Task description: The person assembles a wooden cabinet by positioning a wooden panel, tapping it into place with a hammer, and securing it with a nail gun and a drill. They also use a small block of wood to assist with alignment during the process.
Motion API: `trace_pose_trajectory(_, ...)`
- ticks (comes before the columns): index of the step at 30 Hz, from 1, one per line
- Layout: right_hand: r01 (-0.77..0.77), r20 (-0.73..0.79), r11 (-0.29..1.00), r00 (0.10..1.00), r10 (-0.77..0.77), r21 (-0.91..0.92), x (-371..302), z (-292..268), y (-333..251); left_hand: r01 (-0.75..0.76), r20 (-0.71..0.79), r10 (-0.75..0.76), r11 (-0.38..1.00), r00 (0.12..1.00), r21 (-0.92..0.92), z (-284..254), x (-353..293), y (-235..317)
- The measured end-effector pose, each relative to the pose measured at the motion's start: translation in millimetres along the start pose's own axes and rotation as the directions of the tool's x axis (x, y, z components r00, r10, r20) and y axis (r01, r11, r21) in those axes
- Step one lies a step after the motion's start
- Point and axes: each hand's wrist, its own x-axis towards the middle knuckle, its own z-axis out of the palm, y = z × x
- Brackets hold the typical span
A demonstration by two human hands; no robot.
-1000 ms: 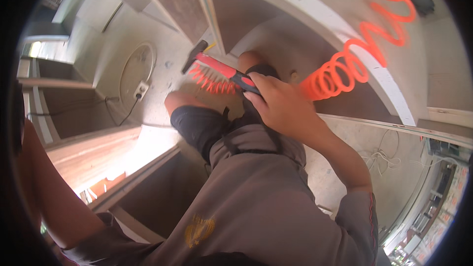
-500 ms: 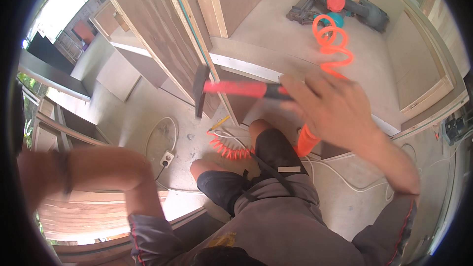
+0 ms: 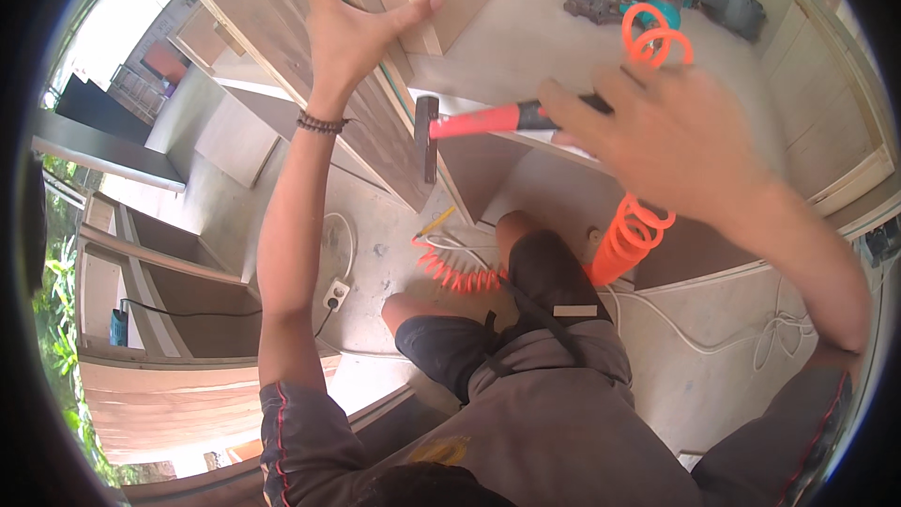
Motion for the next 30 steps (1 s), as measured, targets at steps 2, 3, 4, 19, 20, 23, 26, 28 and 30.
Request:
trace_pose_trajectory(2,0.034,-0.006,0.998,0.999,-0.034,-0.043,10,-1,7,-0.03,-0.032,0.031,0.998,0.999,0.051,1,1,-6)
trace_pose_trajectory(3,0.051,-0.009,0.997,0.999,-0.052,-0.065,14,-1,8,-0.061,-0.059,0.065,0.996,0.996,0.06,3,0,-8)
trace_pose_trajectory(4,0.059,-0.019,0.996,0.998,-0.06,-0.06,18,0,9,-0.104,-0.091,0.111,0.992,0.99,0.074,3,4,-9)
trace_pose_trajectory(19,0.18,-0.092,0.974,0.977,-0.193,-0.135,35,11,24,-0.033,-0.048,0.039,0.993,0.998,0.114,1,4,-10)
trace_pose_trajectory(20,0.14,-0.062,0.978,0.987,-0.151,-0.153,36,16,29,-0.037,-0.052,0.044,0.991,0.998,0.127,2,3,-11)
trace_pose_trajectory(23,0.121,-0.014,0.98,0.992,-0.125,-0.156,35,18,31,-0.052,-0.061,0.061,0.989,0.996,0.14,3,4,-13)
trace_pose_trajectory(26,0.128,0.002,0.986,0.992,-0.129,-0.104,32,16,28,-0.039,-0.052,0.044,0.994,0.998,0.106,1,2,-10)
trace_pose_trajectory(28,0.099,0.031,0.989,0.995,-0.096,-0.106,32,15,28,-0.015,-0.034,0.017,0.998,0.999,0.062,-2,5,-4)
trace_pose_trajectory(30,0.042,0.081,0.987,0.996,-0.029,-0.155,34,15,29,-0.027,-0.045,0.031,0.996,0.999,0.081,2,4,-8)
